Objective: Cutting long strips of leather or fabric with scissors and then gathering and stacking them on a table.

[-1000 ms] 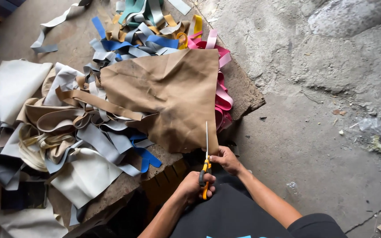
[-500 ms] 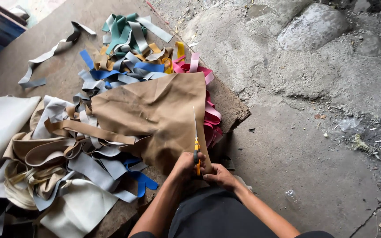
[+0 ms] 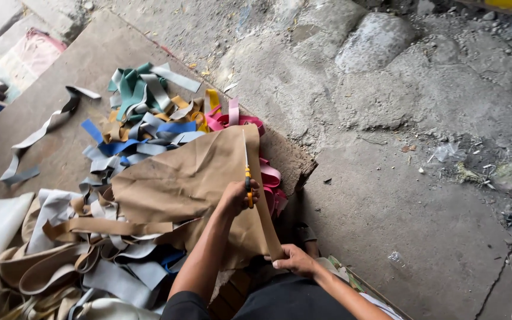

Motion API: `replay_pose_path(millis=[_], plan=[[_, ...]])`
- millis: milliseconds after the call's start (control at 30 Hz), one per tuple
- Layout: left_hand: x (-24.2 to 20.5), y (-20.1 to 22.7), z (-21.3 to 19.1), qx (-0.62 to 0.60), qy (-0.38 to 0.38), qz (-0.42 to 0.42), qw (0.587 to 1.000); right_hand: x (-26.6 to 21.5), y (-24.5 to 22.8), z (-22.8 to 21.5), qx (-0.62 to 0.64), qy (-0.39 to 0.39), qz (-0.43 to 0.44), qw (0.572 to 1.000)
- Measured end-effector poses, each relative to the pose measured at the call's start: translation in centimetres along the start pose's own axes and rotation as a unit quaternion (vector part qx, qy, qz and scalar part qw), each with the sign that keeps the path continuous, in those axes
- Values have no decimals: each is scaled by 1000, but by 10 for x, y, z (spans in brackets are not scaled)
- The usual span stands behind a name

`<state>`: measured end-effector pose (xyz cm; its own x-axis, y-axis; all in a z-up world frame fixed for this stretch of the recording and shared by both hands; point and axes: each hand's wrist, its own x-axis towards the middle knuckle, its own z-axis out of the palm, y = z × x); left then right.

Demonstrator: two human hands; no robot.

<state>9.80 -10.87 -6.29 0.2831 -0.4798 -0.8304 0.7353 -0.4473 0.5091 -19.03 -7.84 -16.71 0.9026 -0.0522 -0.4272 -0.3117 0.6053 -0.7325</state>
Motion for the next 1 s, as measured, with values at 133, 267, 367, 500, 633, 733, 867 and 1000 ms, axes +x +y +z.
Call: replay_pose_path(millis=[133, 267, 367, 500, 633, 733, 867, 1000], plan=[[28, 43, 7, -10, -31, 4, 999, -4, -2, 5, -46, 11, 10, 999], [18, 105, 27, 90, 57, 27, 994, 3, 5, 1, -50, 47, 26, 997], [29, 121, 26, 125, 83, 60, 987, -1, -19, 4, -81, 65, -3, 995], [37, 133, 25, 86, 55, 102, 990, -10, -31, 9, -108, 67, -35, 991], [3, 110, 24, 139, 86, 146, 976, -4, -36, 4, -83, 98, -24, 992], [-32, 56, 14, 353, 71, 178, 916, 1, -47, -9, -108, 82, -47, 990], [-6, -58, -15, 573, 34, 186, 798, 16, -48, -20, -149, 77, -70, 983], [-56, -83, 8, 539, 54, 123, 832, 22, -63, -15, -181, 89, -5, 979]])
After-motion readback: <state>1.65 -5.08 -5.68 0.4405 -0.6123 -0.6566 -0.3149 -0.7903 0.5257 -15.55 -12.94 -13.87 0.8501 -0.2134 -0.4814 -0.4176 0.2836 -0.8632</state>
